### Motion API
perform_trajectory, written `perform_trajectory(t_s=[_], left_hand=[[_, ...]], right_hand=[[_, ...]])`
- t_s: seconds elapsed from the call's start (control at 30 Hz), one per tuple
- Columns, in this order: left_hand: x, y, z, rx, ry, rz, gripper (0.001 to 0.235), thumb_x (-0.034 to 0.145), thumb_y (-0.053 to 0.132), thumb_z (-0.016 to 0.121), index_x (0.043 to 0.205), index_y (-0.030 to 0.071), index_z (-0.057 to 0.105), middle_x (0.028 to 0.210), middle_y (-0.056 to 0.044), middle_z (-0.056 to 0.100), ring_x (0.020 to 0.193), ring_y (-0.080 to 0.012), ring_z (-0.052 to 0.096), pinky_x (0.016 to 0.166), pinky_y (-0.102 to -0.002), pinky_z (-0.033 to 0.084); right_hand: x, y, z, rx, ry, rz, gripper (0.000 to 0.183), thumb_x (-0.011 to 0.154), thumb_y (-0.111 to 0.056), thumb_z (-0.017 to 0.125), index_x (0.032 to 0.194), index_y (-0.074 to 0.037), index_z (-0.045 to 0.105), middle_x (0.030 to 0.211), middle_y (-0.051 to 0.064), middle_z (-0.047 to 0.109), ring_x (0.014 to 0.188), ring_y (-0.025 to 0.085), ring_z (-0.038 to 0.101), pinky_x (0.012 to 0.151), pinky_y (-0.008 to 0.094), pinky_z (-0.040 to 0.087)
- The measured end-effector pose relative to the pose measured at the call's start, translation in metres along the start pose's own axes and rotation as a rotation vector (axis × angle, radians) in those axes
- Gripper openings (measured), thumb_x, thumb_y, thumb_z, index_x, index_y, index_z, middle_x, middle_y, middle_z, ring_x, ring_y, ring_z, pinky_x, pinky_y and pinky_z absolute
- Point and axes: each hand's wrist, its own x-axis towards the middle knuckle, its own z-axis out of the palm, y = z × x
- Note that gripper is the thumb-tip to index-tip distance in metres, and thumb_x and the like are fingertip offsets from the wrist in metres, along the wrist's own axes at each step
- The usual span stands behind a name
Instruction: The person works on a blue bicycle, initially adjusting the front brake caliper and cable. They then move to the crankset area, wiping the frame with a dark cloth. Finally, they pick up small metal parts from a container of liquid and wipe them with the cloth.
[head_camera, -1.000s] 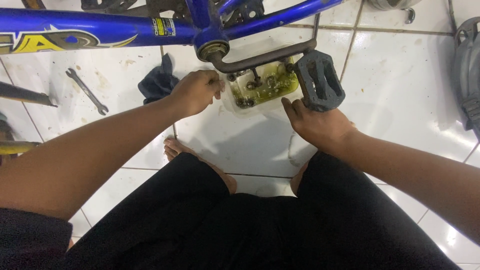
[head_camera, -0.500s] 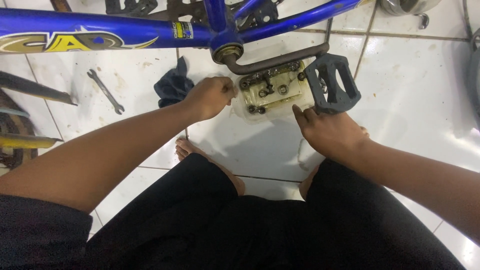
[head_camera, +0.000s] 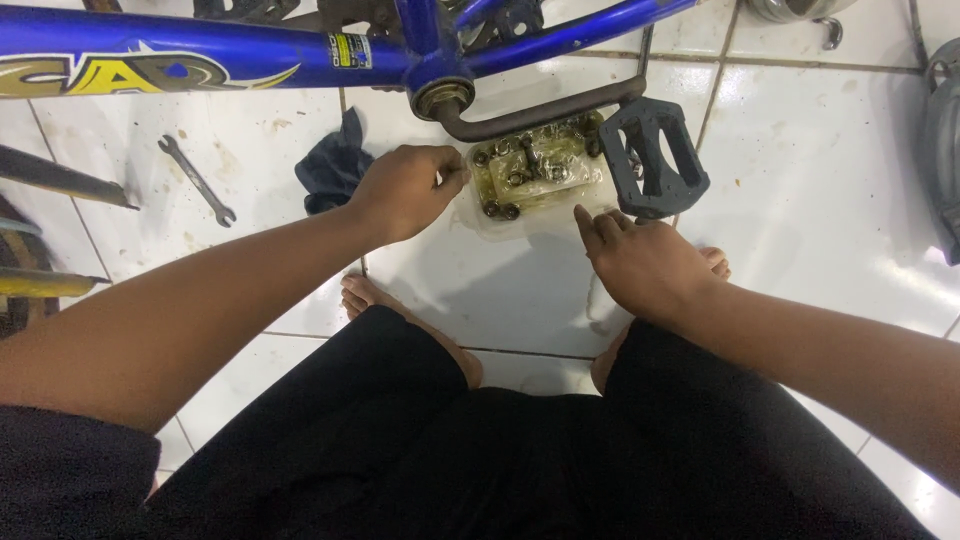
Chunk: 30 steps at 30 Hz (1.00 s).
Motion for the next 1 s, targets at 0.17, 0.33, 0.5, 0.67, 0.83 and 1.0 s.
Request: perform_trajectory(t_s=[0.17,0.33,0.5,0.67,0.83,1.0], left_hand=[[0.002,-0.001,-0.001,0.032,0.024,0.071,0.035,0.107,0.023,0.046,0.124,0.0,0.066,0.11,-0.017,0.074,0.098,-0.0324,0.073,0.083,-0.046,0.057],[0.003,-0.004,-0.002,0.111,0.065,0.188,0.033,0.107,0.023,0.047,0.121,0.001,0.067,0.103,-0.015,0.075,0.095,-0.0329,0.074,0.082,-0.046,0.058],[0.007,-0.007,-0.001,0.114,0.073,0.189,0.033,0.107,0.025,0.048,0.12,0.001,0.068,0.104,-0.016,0.075,0.095,-0.0326,0.074,0.083,-0.048,0.058],[0.011,-0.012,-0.001,0.078,-0.019,0.04,0.035,0.107,0.026,0.046,0.124,0.003,0.065,0.112,-0.016,0.074,0.102,-0.0333,0.072,0.086,-0.049,0.057],[0.017,-0.022,0.011,0.023,-0.014,-0.051,0.035,0.106,0.028,0.045,0.124,0.005,0.065,0.11,-0.013,0.074,0.101,-0.0289,0.073,0.088,-0.048,0.056],[0.017,-0.008,-0.001,0.051,-0.025,-0.03,0.038,0.107,0.024,0.043,0.129,0.0,0.062,0.115,-0.019,0.072,0.1,-0.0333,0.073,0.088,-0.049,0.055]], right_hand=[[-0.001,-0.007,0.0,0.035,-0.043,-0.021,0.05,0.106,-0.023,0.046,0.15,-0.001,0.046,0.125,0.017,0.07,0.114,0.024,0.071,0.084,0.027,0.06],[0.001,-0.004,0.012,0.059,-0.073,-0.028,0.056,0.105,-0.022,0.044,0.155,0.003,0.038,0.129,0.018,0.067,0.121,0.026,0.067,0.094,0.031,0.058],[0.005,-0.005,0.026,0.0,-0.084,-0.059,0.061,0.104,-0.023,0.049,0.156,0.005,0.034,0.13,0.02,0.065,0.125,0.028,0.064,0.099,0.034,0.055],[0.005,-0.005,0.012,0.02,-0.017,0.014,0.053,0.104,-0.024,0.047,0.15,0.001,0.043,0.118,0.016,0.068,0.116,0.027,0.069,0.087,0.032,0.058],[0.006,-0.013,0.014,0.024,0.043,0.041,0.048,0.104,-0.025,0.048,0.145,-0.001,0.05,0.112,0.013,0.071,0.11,0.026,0.073,0.081,0.031,0.059],[0.009,-0.01,0.019,0.011,0.025,-0.011,0.05,0.105,-0.026,0.047,0.147,0.001,0.049,0.112,0.016,0.071,0.108,0.026,0.073,0.082,0.03,0.06]])
